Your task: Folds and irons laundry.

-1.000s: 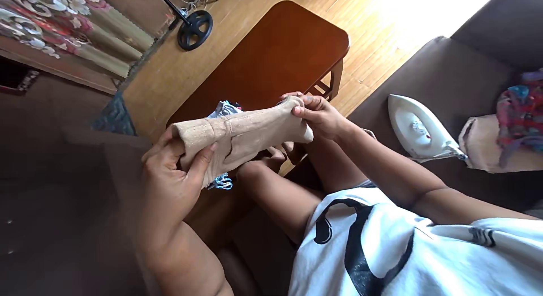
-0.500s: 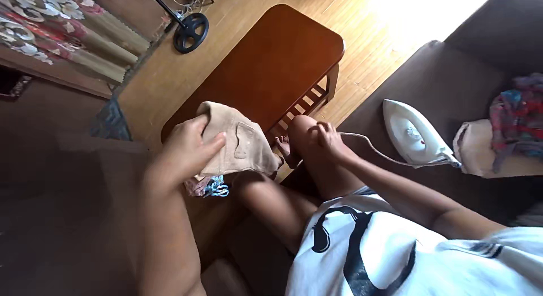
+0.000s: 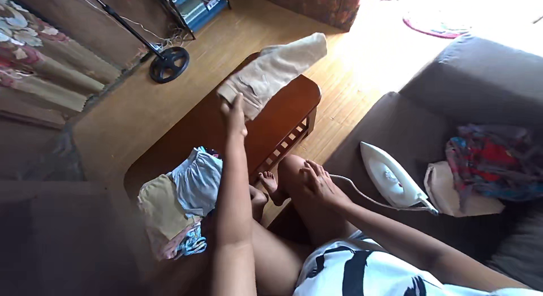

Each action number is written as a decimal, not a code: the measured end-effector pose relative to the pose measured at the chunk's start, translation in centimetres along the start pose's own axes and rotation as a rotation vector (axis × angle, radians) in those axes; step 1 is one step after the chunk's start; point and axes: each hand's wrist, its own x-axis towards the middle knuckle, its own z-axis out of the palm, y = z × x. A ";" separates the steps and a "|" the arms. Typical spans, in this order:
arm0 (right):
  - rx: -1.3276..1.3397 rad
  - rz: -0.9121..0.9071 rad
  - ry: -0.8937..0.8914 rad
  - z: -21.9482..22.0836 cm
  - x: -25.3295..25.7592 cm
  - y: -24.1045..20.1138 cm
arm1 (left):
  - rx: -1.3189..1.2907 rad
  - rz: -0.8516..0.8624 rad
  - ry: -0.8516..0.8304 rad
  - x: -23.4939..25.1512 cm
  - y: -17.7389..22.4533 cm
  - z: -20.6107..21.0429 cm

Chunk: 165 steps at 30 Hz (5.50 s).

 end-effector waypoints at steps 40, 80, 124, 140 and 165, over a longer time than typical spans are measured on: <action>0.222 0.638 0.435 -4.1 31.1 0.4 | 0.204 -0.432 -0.048 -1.4 -19.0 -12.4; -0.365 0.177 0.306 -7.7 28.1 2.8 | 0.926 -0.104 -0.055 -3.5 -16.7 -10.3; -0.449 0.417 -0.201 -3.4 21.3 -8.9 | 1.214 -0.169 -0.545 -4.7 -17.4 -9.6; -0.480 0.480 -0.148 -5.1 20.6 -7.4 | 1.266 -0.232 -0.604 -4.6 -16.6 -9.4; -0.433 0.504 -0.099 -6.9 22.1 -6.2 | 1.244 -0.264 -0.603 -4.4 -16.3 -9.4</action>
